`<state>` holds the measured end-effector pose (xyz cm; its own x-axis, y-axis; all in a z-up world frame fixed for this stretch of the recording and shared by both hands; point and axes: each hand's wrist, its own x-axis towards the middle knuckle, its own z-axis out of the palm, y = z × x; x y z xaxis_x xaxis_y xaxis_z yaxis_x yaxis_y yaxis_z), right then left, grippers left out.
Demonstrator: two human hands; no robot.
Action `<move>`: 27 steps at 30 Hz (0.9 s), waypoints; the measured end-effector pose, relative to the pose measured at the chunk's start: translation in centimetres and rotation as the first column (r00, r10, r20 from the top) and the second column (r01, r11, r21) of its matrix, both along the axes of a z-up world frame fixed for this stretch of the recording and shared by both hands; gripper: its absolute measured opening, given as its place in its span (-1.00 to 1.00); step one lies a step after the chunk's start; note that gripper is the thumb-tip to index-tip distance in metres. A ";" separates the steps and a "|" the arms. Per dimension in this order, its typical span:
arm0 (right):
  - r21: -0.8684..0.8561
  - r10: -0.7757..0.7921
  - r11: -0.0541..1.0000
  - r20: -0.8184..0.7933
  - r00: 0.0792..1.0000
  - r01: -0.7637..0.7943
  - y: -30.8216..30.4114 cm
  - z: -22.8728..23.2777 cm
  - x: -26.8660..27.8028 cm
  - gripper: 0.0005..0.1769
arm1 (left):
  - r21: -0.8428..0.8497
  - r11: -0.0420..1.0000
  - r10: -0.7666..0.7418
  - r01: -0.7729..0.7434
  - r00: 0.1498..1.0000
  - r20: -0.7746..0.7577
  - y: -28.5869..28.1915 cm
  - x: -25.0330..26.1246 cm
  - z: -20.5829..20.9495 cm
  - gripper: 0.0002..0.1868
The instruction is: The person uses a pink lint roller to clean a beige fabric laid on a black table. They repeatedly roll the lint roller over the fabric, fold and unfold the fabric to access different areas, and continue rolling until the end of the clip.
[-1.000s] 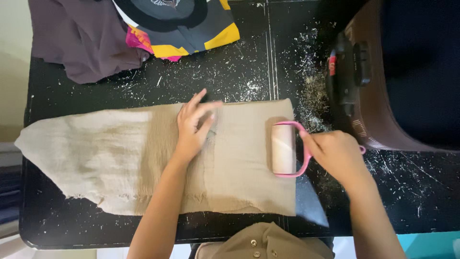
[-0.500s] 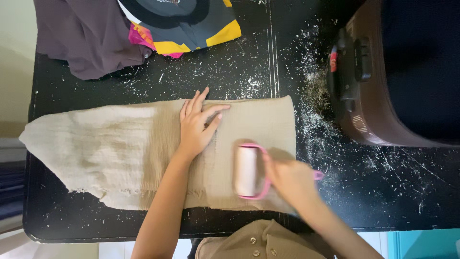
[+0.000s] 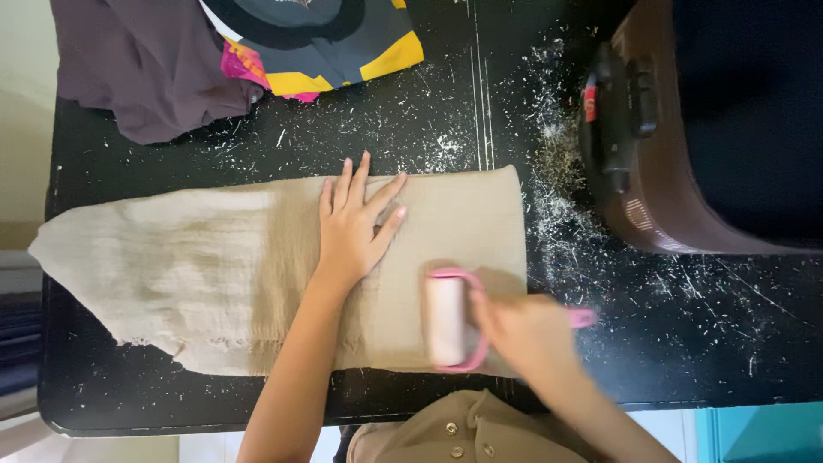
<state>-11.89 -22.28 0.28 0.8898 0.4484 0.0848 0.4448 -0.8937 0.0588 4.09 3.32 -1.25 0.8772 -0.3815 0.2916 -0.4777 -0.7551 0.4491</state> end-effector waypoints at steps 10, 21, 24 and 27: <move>0.422 0.035 0.793 -0.752 0.659 0.439 1.3 4.0 4.9 -0.70 | 0.085 0.993 0.076 -0.084 0.992 0.098 -0.4 0.0 0.1 -0.34; 0.582 -0.459 0.585 -0.335 0.822 0.564 -1.5 3.6 7.1 -0.54 | 0.086 0.990 0.099 -0.108 0.990 0.098 -1.1 0.3 0.5 -0.50; 0.594 -0.441 0.631 -0.253 0.861 0.498 -1.3 2.1 8.9 -0.60 | 0.099 0.993 0.049 -0.066 0.985 0.167 -0.9 1.1 0.1 -0.49; 0.612 -0.399 0.662 -0.200 0.895 0.432 -1.3 1.4 11.0 -0.64 | 0.108 0.992 0.056 -0.073 0.987 0.150 -0.8 2.7 -0.4 -0.44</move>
